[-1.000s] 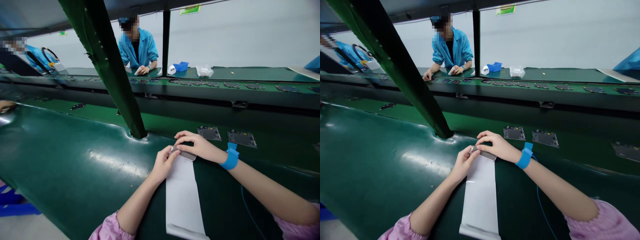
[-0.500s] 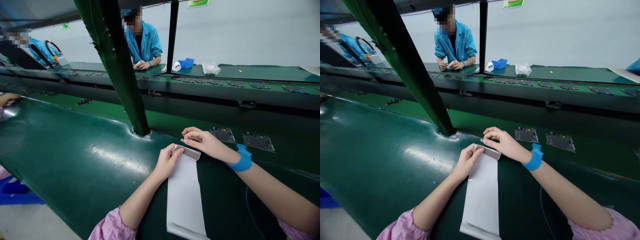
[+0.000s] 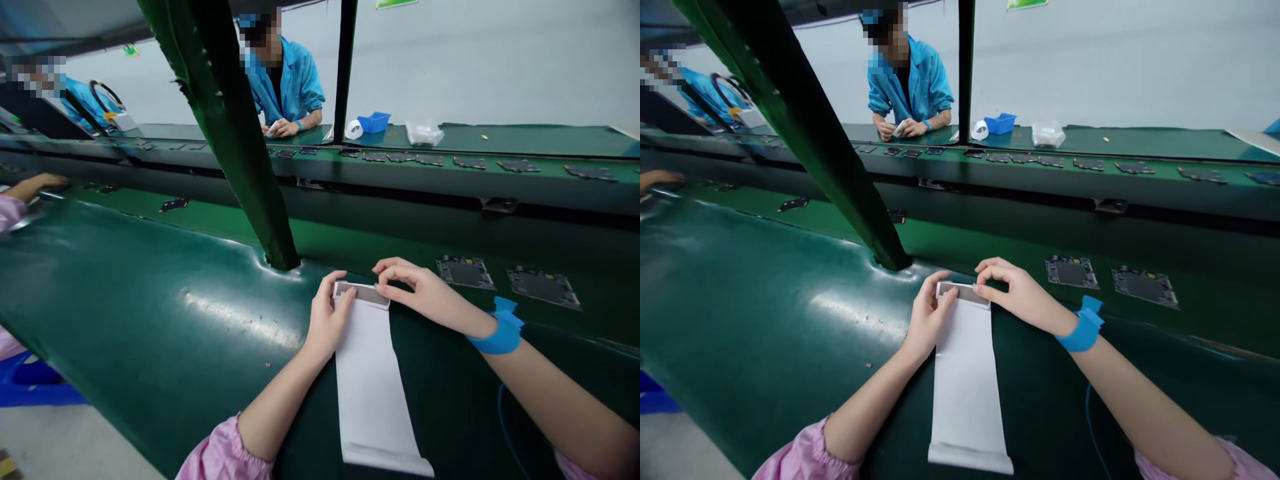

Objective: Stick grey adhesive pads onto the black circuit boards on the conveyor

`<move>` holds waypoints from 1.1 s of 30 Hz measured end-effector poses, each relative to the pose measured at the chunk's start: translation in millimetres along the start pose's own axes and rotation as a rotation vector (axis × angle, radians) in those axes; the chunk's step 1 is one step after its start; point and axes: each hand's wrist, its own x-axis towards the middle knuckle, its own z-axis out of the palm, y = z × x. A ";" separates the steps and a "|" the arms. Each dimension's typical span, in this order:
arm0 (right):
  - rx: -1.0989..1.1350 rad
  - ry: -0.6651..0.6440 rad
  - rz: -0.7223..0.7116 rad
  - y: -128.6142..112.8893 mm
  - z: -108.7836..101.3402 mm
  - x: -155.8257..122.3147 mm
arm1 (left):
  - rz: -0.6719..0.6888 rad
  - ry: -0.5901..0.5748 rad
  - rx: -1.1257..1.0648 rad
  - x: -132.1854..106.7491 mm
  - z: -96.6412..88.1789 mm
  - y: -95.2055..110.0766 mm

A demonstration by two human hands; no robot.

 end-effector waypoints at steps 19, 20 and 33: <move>-0.241 -0.330 0.081 -23.4 4.3 232.9 | -0.199 -0.112 -0.194 -12.5 -34.8 -1.2; -0.252 -0.335 0.090 -21.9 6.6 245.4 | -0.217 -0.109 -0.209 -9.9 -39.2 -2.2; -0.306 -0.397 -0.003 2.9 25.2 306.1 | -0.279 -0.138 -0.239 -6.6 -41.3 1.7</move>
